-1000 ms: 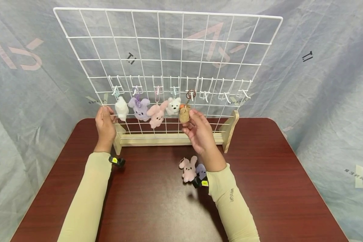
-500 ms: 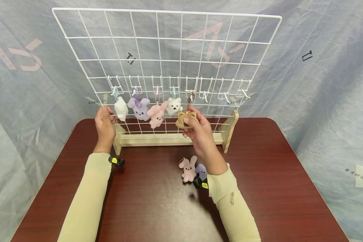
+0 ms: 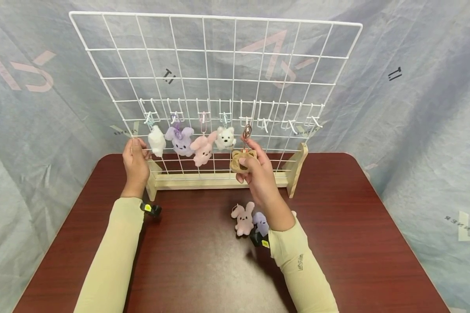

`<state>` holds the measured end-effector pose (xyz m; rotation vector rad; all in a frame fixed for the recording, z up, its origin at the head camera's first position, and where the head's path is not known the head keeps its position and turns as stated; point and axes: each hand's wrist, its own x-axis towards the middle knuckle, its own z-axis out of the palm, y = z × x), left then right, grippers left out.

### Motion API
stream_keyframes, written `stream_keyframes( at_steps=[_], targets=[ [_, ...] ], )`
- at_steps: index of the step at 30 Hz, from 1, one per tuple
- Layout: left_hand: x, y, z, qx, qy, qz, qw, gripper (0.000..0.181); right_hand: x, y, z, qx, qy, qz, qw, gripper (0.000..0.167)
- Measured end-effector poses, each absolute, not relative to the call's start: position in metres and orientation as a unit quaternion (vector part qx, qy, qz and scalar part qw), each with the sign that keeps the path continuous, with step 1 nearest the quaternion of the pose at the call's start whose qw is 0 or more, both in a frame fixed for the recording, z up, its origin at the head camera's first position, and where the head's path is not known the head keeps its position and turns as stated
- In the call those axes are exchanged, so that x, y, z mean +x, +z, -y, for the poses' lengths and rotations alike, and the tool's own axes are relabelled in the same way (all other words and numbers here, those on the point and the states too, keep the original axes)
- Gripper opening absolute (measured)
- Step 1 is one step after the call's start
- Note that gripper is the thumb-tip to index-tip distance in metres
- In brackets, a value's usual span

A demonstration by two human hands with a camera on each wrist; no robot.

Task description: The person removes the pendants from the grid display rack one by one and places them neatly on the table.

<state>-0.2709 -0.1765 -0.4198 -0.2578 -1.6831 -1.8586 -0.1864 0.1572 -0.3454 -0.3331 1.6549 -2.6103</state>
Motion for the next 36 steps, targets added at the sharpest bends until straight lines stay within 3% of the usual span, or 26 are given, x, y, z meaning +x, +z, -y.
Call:
stream_keyframes(
  at_steps=[15, 24, 32, 36],
  targets=[
    [-0.282, -0.434, 0.181, -0.091, -0.692, 0.647, 0.307, 0.038, -0.177, -0.340, -0.155, -0.128, -0.835, -0.533, -0.039, 0.053],
    [-0.283, -0.433, 0.181, -0.092, -0.696, 0.642, 0.309, 0.030, -0.170, -0.335, -0.154, -0.159, -0.829, -0.533, -0.054, 0.054],
    [-0.283, -0.434, 0.182, -0.095, -0.694, 0.641, 0.313, 0.030, -0.165, -0.331, -0.154, -0.166, -0.829, -0.532, -0.049, 0.056],
    [-0.284, -0.435, 0.183, -0.095, -0.695, 0.640, 0.312, 0.030, -0.164, -0.330, -0.153, -0.166, -0.831, -0.530, -0.037, 0.049]
  ],
)
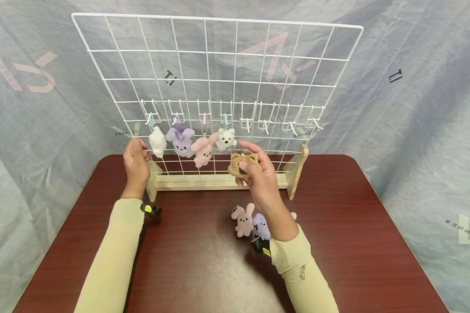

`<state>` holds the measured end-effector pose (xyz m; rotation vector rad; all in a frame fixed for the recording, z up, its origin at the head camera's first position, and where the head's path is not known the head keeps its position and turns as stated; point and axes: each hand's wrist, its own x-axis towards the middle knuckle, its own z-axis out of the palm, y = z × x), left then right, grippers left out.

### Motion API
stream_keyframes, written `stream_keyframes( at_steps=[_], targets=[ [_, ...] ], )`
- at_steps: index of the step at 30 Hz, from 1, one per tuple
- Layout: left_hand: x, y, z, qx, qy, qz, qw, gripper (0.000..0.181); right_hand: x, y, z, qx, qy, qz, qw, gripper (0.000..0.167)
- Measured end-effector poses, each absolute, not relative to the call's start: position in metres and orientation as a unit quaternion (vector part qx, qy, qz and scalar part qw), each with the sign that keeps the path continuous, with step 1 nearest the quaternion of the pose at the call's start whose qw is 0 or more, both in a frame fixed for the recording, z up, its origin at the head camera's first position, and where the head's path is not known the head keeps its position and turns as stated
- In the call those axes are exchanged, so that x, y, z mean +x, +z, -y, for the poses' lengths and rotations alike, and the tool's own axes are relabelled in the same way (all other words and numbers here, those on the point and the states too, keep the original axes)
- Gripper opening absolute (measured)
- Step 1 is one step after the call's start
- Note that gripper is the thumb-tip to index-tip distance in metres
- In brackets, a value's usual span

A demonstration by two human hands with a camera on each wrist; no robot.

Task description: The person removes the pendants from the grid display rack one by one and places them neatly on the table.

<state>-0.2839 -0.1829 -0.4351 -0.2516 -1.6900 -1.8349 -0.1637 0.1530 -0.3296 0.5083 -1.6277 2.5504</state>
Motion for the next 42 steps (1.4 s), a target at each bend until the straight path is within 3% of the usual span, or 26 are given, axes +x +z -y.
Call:
stream_keyframes(
  at_steps=[8, 17, 23, 30, 42],
  targets=[
    [-0.285, -0.436, 0.184, -0.098, -0.695, 0.640, 0.312, 0.031, -0.162, -0.331, -0.153, 0.161, 0.833, 0.528, 0.021, 0.037],
    [-0.284, -0.437, 0.184, -0.101, -0.689, 0.646, 0.313, 0.050, -0.162, -0.335, -0.152, 0.159, 0.823, 0.545, 0.017, 0.033],
    [-0.283, -0.436, 0.184, -0.098, -0.692, 0.644, 0.312, 0.034, -0.163, -0.341, -0.152, 0.167, 0.814, 0.557, 0.019, 0.048],
    [-0.282, -0.434, 0.183, -0.099, -0.690, 0.647, 0.310, 0.045, -0.161, -0.341, -0.150, 0.162, 0.795, 0.584, 0.027, 0.061],
    [-0.282, -0.434, 0.182, -0.081, -0.688, 0.651, 0.310, 0.047, -0.167, -0.347, -0.152, 0.161, 0.720, 0.669, 0.094, 0.043]
  ],
)
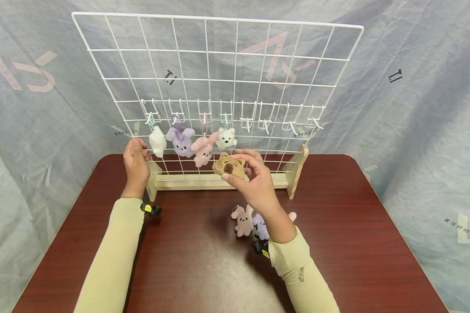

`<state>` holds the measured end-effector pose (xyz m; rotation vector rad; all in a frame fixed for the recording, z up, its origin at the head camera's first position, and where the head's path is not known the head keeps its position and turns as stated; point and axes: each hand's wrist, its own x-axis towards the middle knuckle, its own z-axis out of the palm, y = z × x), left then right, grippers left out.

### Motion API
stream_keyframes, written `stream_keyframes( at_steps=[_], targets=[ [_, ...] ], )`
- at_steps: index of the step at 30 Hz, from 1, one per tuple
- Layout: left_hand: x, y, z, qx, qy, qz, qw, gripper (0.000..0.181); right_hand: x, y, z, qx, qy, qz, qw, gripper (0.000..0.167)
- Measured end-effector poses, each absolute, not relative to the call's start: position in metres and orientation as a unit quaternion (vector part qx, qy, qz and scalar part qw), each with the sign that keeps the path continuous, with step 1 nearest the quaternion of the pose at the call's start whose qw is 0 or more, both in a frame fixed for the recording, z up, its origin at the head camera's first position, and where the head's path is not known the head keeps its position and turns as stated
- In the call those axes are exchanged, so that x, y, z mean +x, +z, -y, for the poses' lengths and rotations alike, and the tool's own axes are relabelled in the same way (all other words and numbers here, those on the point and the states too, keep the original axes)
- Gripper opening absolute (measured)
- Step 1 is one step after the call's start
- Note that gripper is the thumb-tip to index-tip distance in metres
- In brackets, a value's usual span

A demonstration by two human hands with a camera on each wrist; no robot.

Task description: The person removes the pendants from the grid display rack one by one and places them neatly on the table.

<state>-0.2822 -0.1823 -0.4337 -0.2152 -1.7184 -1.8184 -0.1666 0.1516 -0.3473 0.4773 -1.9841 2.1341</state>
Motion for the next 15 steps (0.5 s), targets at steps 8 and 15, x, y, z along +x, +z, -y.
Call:
stream_keyframes(
  at_steps=[8, 15],
  targets=[
    [-0.2843, -0.4355, 0.1833, -0.086, -0.687, 0.649, 0.316, 0.044, -0.1653, -0.3500, -0.1545, 0.186, 0.722, 0.663, 0.068, 0.045],
    [-0.2829, -0.4342, 0.1825, -0.087, -0.686, 0.650, 0.315, 0.045, -0.1632, -0.3522, -0.1535, 0.176, 0.703, 0.687, 0.052, 0.048]
  ],
)
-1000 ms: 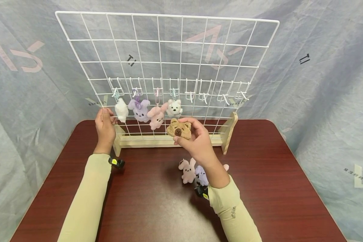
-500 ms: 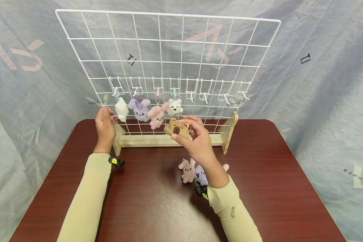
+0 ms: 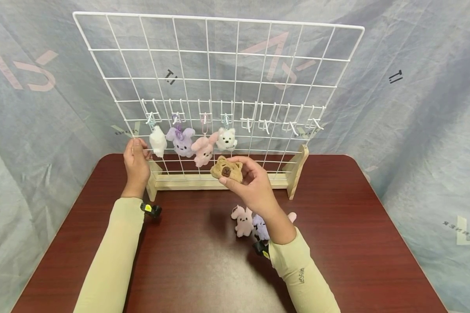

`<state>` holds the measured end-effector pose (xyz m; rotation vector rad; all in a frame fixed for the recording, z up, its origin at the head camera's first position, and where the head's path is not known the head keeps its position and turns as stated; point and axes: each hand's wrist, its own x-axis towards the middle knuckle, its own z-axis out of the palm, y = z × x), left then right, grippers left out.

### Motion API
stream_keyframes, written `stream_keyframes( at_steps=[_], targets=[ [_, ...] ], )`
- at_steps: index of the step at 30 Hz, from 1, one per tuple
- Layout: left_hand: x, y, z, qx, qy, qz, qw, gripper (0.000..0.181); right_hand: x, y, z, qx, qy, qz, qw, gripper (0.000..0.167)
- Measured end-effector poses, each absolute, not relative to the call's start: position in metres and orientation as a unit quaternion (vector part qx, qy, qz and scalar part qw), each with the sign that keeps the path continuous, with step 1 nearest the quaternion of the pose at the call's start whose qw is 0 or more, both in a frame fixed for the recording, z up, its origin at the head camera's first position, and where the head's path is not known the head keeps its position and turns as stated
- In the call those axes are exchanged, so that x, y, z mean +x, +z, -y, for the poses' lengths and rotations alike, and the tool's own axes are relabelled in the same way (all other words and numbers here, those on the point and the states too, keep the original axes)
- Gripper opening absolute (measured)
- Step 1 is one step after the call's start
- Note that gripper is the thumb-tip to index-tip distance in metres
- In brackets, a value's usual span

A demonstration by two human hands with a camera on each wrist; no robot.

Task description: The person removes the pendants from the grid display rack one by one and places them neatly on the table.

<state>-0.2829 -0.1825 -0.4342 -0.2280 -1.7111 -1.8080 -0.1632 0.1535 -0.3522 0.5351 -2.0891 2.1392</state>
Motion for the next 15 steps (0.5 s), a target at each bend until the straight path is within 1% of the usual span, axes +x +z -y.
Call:
stream_keyframes(
  at_steps=[6, 15],
  targets=[
    [-0.2832, -0.4347, 0.1824, -0.079, -0.692, 0.647, 0.310, 0.042, -0.1632, -0.3526, -0.1535, 0.178, 0.712, 0.678, 0.038, 0.047],
    [-0.2835, -0.4357, 0.1840, -0.089, -0.690, 0.647, 0.313, 0.030, -0.1652, -0.3564, -0.1537, 0.178, 0.713, 0.678, -0.009, 0.052]
  ],
)
